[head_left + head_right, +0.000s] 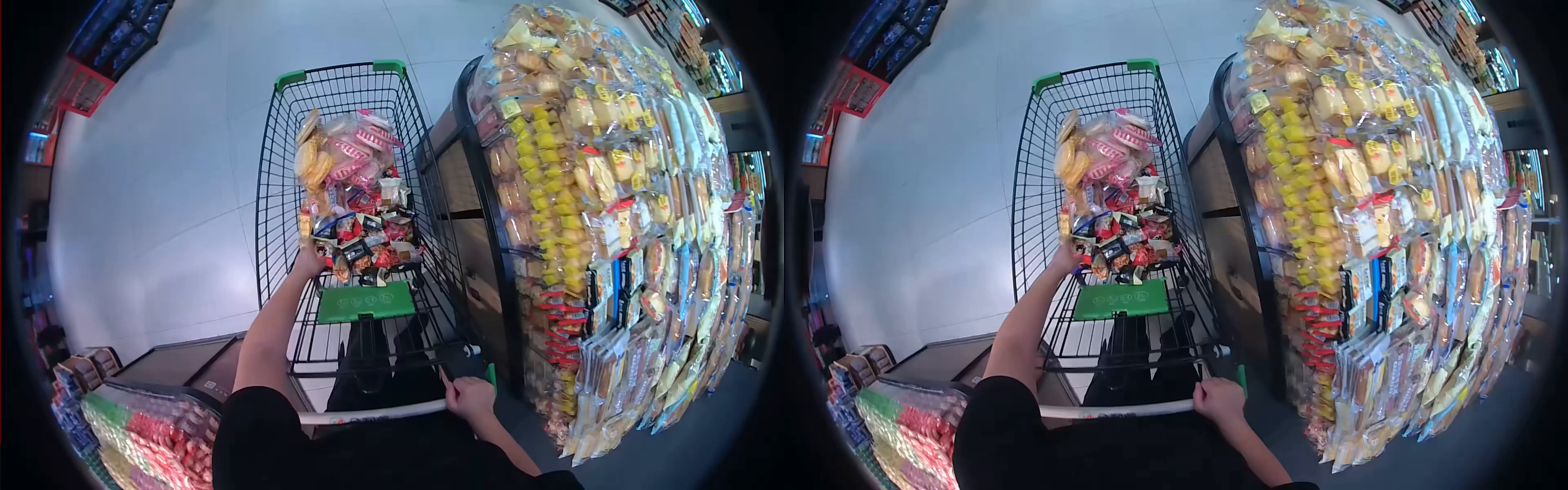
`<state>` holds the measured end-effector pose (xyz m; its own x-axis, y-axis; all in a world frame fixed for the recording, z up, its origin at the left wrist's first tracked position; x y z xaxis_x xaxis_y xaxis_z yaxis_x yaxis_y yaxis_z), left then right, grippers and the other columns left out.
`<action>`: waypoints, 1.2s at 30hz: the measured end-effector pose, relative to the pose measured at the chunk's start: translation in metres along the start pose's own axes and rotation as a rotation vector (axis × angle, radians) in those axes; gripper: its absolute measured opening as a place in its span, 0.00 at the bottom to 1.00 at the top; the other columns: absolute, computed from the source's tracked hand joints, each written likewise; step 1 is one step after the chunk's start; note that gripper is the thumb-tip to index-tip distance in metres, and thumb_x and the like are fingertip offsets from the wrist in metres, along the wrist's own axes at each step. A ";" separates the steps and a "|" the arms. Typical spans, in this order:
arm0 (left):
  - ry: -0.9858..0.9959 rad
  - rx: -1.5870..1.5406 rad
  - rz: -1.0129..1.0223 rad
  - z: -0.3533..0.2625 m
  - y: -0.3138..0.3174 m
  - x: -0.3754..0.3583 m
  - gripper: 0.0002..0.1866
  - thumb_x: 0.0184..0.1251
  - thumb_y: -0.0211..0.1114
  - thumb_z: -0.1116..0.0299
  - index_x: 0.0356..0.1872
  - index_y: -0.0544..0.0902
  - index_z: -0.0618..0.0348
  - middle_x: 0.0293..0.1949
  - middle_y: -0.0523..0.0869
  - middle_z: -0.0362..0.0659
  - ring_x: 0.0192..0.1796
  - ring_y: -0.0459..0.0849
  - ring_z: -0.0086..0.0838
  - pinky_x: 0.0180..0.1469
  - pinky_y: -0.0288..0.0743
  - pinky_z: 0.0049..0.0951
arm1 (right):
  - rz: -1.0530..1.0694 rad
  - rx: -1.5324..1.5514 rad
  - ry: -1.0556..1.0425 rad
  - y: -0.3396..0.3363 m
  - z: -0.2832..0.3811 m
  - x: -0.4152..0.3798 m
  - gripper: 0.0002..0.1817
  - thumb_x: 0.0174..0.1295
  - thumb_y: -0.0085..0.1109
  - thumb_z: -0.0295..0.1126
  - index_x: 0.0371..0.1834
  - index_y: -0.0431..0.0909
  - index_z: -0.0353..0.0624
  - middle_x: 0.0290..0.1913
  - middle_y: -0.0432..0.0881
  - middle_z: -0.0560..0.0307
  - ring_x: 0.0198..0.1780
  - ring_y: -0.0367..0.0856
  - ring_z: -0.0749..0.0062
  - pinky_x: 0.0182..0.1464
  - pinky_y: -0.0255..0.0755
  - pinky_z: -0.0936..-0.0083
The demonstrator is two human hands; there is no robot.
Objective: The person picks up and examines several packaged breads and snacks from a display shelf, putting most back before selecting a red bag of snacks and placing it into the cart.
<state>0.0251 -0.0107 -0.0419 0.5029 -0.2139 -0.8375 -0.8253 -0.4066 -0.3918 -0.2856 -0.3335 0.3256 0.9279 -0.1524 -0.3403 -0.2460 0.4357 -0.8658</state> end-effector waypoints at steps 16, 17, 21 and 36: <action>0.065 -1.559 -0.261 -0.069 -0.106 0.140 0.19 0.66 0.69 0.68 0.55 0.77 0.60 0.52 0.80 0.46 0.48 0.83 0.33 0.45 0.84 0.30 | 0.047 -0.010 0.079 0.012 -0.003 0.029 0.13 0.45 0.64 0.35 0.10 0.72 0.50 0.15 0.75 0.59 0.20 0.78 0.61 0.23 0.71 0.64; 0.091 -1.621 -0.287 -0.067 -0.115 0.147 0.18 0.67 0.69 0.68 0.55 0.77 0.60 0.51 0.81 0.47 0.49 0.83 0.32 0.45 0.84 0.29 | 0.036 0.007 0.076 0.012 -0.003 0.029 0.13 0.45 0.64 0.35 0.10 0.71 0.51 0.15 0.75 0.59 0.19 0.78 0.61 0.23 0.71 0.65; 0.032 -1.660 -0.245 -0.079 -0.150 0.136 0.15 0.68 0.67 0.68 0.52 0.78 0.61 0.46 0.84 0.46 0.45 0.85 0.31 0.40 0.84 0.27 | 0.031 0.013 0.074 0.013 -0.004 0.029 0.13 0.45 0.64 0.35 0.10 0.71 0.51 0.15 0.74 0.58 0.19 0.77 0.61 0.23 0.71 0.65; -0.414 -1.410 0.044 -0.040 0.024 0.065 0.12 0.66 0.68 0.73 0.48 0.79 0.54 0.42 0.86 0.37 0.39 0.85 0.27 0.38 0.81 0.24 | 0.014 0.029 0.069 0.006 0.001 0.035 0.11 0.42 0.63 0.30 0.09 0.71 0.49 0.15 0.75 0.60 0.19 0.78 0.62 0.23 0.72 0.66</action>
<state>0.0486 -0.0699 -0.0901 0.1765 -0.0835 -0.9808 0.2123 -0.9697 0.1207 -0.2540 -0.3352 0.3094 0.9026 -0.2070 -0.3775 -0.2493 0.4635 -0.8503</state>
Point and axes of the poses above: each hand's wrist, its own x-axis towards the middle knuckle, its own y-axis out of the palm, z = x × y, the point moved 5 cm from there along x, towards the middle knuckle
